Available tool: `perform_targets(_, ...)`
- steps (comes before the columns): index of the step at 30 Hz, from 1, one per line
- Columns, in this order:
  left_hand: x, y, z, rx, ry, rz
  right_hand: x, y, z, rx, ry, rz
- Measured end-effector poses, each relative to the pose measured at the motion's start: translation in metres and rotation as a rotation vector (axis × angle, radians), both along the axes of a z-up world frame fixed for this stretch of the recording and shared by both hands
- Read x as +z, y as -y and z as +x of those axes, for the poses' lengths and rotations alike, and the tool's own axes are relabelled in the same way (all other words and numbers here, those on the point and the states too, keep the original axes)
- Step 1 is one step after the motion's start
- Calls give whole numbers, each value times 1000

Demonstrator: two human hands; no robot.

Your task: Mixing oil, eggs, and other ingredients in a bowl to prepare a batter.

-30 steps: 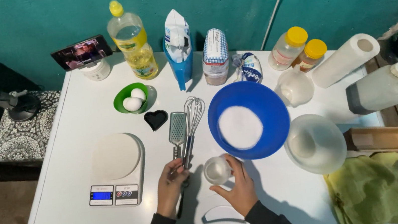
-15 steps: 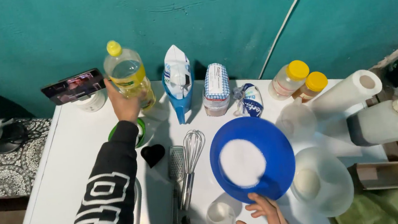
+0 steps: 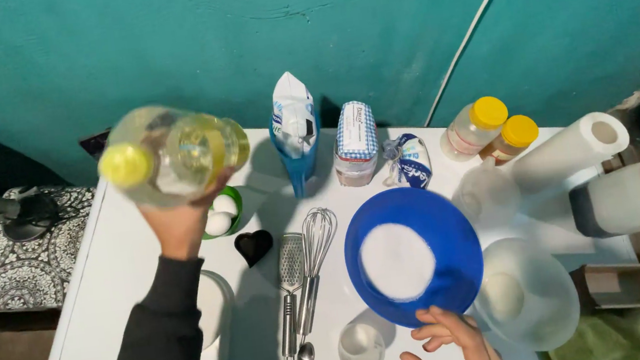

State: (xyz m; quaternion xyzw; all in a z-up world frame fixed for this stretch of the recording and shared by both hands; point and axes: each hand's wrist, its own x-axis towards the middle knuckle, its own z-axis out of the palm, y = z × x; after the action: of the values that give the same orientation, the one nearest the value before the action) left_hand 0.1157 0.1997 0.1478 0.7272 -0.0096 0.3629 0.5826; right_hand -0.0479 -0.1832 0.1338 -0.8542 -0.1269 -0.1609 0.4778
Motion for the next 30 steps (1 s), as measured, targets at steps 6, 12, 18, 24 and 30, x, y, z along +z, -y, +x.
perform_targets(6, 27, 53, -166, -225, -9, 25, 46, 16, -37, 268, 81, -25)
perform_targets(12, -60, 110, -288, -186, -557, 400, 104, 2, -65, 331, -193, -157)
perform_targets(18, -101, 130, -329, -326, -660, 370, 96, 30, -86, 423, -146, -329)
perform_targets(24, -98, 141, -341, -575, -884, 340, 74, 83, -104, 512, -46, -230)
perform_targets(30, -78, 151, -347, -644, -1141, 175, 45, 102, -125, 260, -237, -86)
